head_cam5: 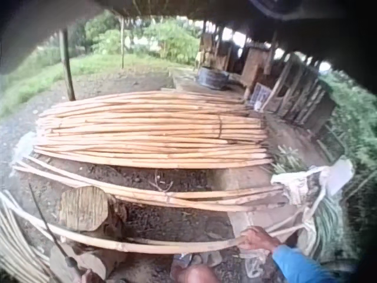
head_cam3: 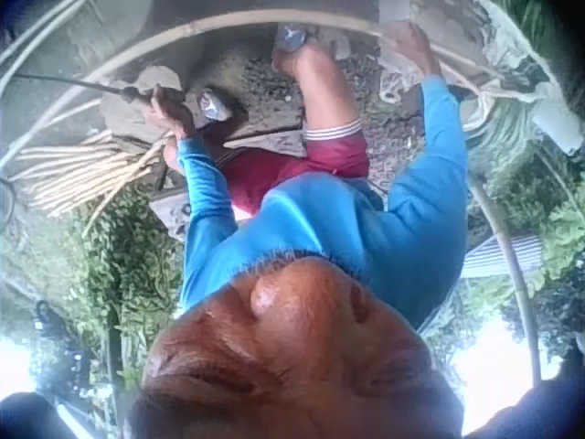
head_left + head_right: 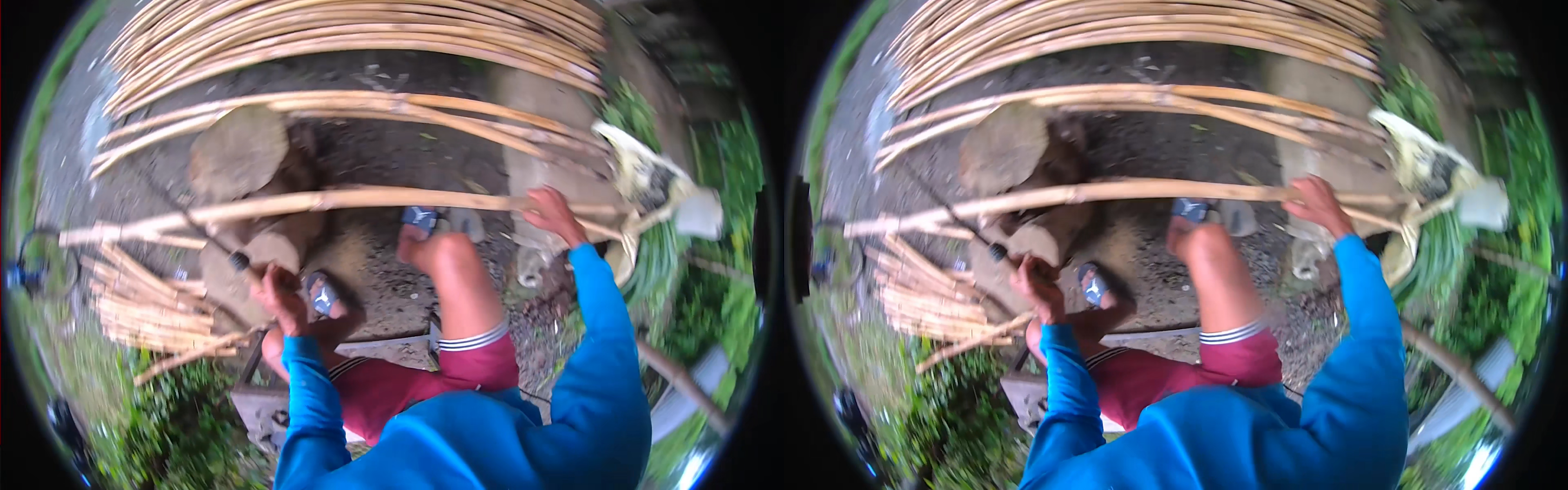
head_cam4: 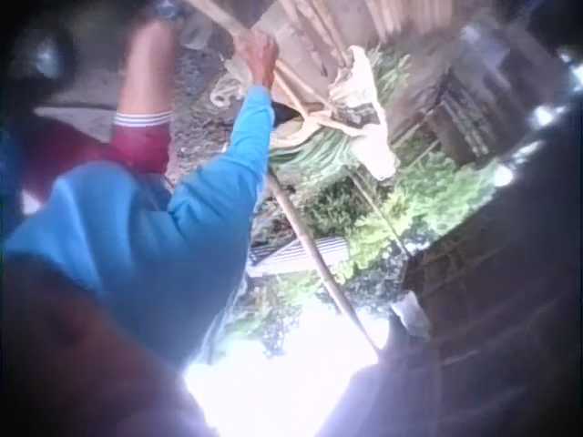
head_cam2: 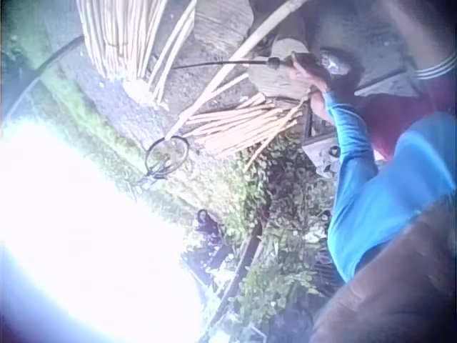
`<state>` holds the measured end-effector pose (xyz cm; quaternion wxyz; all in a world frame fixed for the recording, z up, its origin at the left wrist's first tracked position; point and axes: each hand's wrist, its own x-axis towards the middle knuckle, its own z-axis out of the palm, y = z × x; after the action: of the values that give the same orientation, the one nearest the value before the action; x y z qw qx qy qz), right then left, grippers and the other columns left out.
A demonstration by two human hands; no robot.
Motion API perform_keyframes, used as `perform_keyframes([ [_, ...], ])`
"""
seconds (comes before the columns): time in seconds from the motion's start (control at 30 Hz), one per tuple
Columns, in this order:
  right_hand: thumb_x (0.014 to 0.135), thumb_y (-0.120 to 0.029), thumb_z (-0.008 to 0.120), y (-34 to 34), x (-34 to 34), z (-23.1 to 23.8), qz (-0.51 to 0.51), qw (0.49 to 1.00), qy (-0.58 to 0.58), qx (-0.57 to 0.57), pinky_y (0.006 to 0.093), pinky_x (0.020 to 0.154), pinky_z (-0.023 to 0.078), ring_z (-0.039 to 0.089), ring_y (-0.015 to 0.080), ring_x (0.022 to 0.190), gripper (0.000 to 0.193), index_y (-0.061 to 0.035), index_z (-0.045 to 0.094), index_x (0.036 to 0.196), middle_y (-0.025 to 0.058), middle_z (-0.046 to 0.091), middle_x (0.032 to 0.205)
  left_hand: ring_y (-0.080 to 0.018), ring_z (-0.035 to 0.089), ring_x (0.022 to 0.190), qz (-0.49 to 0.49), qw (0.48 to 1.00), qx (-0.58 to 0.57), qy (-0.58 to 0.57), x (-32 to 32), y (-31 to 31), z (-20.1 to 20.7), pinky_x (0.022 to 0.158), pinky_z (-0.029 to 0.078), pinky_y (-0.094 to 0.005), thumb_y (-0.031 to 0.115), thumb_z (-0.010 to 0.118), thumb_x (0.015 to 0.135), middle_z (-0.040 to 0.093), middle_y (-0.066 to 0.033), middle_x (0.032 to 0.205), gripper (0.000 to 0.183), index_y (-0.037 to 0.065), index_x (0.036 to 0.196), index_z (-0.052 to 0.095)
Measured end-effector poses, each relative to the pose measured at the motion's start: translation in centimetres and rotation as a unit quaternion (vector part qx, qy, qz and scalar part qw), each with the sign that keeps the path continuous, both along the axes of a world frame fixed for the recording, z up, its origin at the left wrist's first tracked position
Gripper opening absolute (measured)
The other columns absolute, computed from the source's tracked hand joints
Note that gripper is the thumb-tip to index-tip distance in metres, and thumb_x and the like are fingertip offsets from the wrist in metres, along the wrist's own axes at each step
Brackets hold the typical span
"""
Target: The person cuts bamboo poles by positioning them across a wooden stump and sawing through them using a hand saw.
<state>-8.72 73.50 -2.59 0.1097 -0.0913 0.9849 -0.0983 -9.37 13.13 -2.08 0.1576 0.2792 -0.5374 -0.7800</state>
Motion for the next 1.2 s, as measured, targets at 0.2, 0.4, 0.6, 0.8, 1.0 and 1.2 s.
perform_keyframes([
  [0.2,0.079,-0.045,0.076,0.4,-1.9,-2.6,-0.116,0.984,-0.134,0.035,0.0483,0.106,0.045,0.054,0.0389,0.128,0.064,-0.0018,0.066,0.124,0.0221,0.058,0.132,-0.0097,0.04,0.046,-0.061,0.998,-0.013,-0.022,-0.9,3.5,-1.1,0.039,0.033,-0.0276,0.013,0.066,0.091,0.044,-0.0001,0.057,0.016,0.007,0.091,0.051],
  [0.4,0.071,-0.023,0.081,-4.5,-0.6,-2.1,-0.213,0.967,0.137,0.004,0.0519,0.096,0.048,0.056,0.0388,0.109,0.037,-0.0046,0.061,0.096,0.0163,0.054,0.11,-0.0102,0.041,0.047,-0.062,0.996,-0.035,-0.048,-0.9,2.4,-1.6,0.04,0.033,-0.0274,0.015,0.066,0.092,0.043,0.0002,0.058,0.019,0.01,0.087,0.048],
  [0.6,0.077,-0.016,0.078,-5.5,6.3,-7.4,-0.355,0.918,0.11,-0.137,0.0544,0.096,0.048,0.051,0.0416,0.117,0.033,-0.0039,0.059,0.102,0.0172,0.051,0.119,-0.0105,0.041,0.046,-0.062,0.996,-0.03,-0.048,-1.7,3.8,-1.4,0.04,0.033,-0.0279,0.016,0.065,0.092,0.043,-0.0003,0.059,0.021,0.011,0.085,0.047],
  [0.8,0.077,-0.027,0.078,-10.3,2.1,-10.9,-0.138,0.986,0.091,0.011,0.0517,0.111,0.043,0.053,0.044,0.129,0.071,0.006,0.055,0.135,0.0244,0.056,0.135,-0.0109,0.041,0.045,-0.061,0.996,-0.045,-0.052,-0.7,1.5,-2.0,0.039,0.034,-0.0277,0.015,0.064,0.093,0.042,-0.0005,0.058,0.019,0.009,0.086,0.048],
  [1.0,0.077,-0.04,0.075,-2.7,-0.3,-15.4,-0.161,0.972,-0.13,0.115,0.0524,0.107,0.046,0.06,0.0413,0.124,0.061,-0.0062,0.066,0.127,0.024,0.066,0.128,-0.0114,0.041,0.044,-0.095,0.993,-0.037,-0.053,-1.8,5.5,-2.7,0.038,0.032,-0.028,0.015,0.064,0.093,0.043,-0.0007,0.057,0.02,0.008,0.083,0.049],
  [1.2,0.079,-0.031,0.072,-3.9,2.0,-8.6,-0.228,0.945,-0.231,0.032,0.0518,0.094,0.055,0.068,0.0445,0.107,0.036,-0.0044,0.076,0.102,0.0252,0.073,0.108,-0.0119,0.041,0.043,-0.083,0.994,-0.048,-0.056,-0.6,2.5,-1.4,0.038,0.033,-0.0282,0.016,0.065,0.089,0.044,-0.0013,0.057,0.017,0.006,0.083,0.053],
])
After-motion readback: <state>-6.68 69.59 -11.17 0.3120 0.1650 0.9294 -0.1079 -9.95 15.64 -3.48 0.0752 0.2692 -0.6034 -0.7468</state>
